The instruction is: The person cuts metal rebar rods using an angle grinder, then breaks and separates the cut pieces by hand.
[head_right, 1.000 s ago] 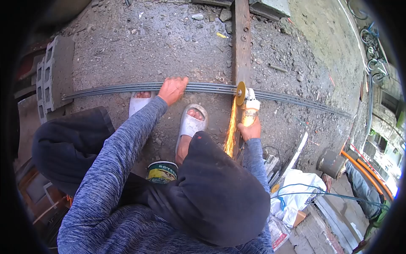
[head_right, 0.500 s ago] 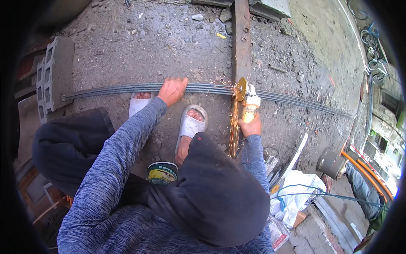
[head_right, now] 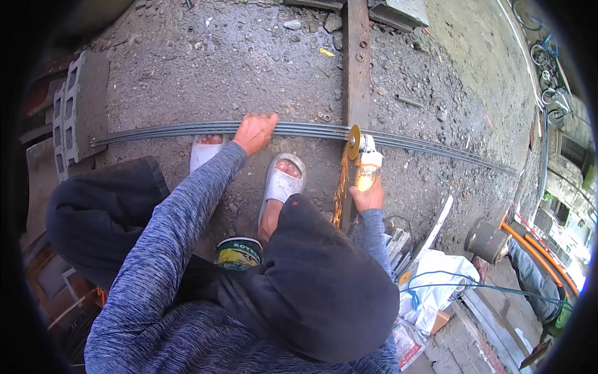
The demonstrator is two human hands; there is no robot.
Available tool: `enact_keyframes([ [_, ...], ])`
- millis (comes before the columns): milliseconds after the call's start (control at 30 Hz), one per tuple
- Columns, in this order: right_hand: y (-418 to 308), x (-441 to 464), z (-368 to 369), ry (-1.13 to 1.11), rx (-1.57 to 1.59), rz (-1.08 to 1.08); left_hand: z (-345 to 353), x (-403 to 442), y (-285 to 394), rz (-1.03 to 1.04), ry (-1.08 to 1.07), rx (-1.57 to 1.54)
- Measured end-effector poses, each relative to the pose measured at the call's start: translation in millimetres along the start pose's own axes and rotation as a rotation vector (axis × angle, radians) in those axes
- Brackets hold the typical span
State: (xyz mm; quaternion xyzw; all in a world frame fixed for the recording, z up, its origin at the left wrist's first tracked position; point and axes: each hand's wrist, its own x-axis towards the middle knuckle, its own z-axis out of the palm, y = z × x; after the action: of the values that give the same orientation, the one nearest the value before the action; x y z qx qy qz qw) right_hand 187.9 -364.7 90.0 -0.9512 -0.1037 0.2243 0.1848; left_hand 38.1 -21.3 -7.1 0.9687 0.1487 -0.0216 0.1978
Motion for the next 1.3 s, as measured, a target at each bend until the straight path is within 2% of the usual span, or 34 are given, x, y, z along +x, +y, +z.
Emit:
enact_keyframes([
  [367,-12.9,22.9,3.5,-0.023,0.021,0.091,-1.2,-1.2,2.0,-0.003,0.015,0.026],
  [633,-6.4,33.1,6.1,-0.011,0.067,-0.020,-1.6,0.1,1.3,-0.011,-0.004,-0.001],
  [1300,-8.9,-0.9,-1.3,-0.009,-0.053,0.046,-0.4,0.0,-0.1,-0.023,-0.016,-0.052],
])
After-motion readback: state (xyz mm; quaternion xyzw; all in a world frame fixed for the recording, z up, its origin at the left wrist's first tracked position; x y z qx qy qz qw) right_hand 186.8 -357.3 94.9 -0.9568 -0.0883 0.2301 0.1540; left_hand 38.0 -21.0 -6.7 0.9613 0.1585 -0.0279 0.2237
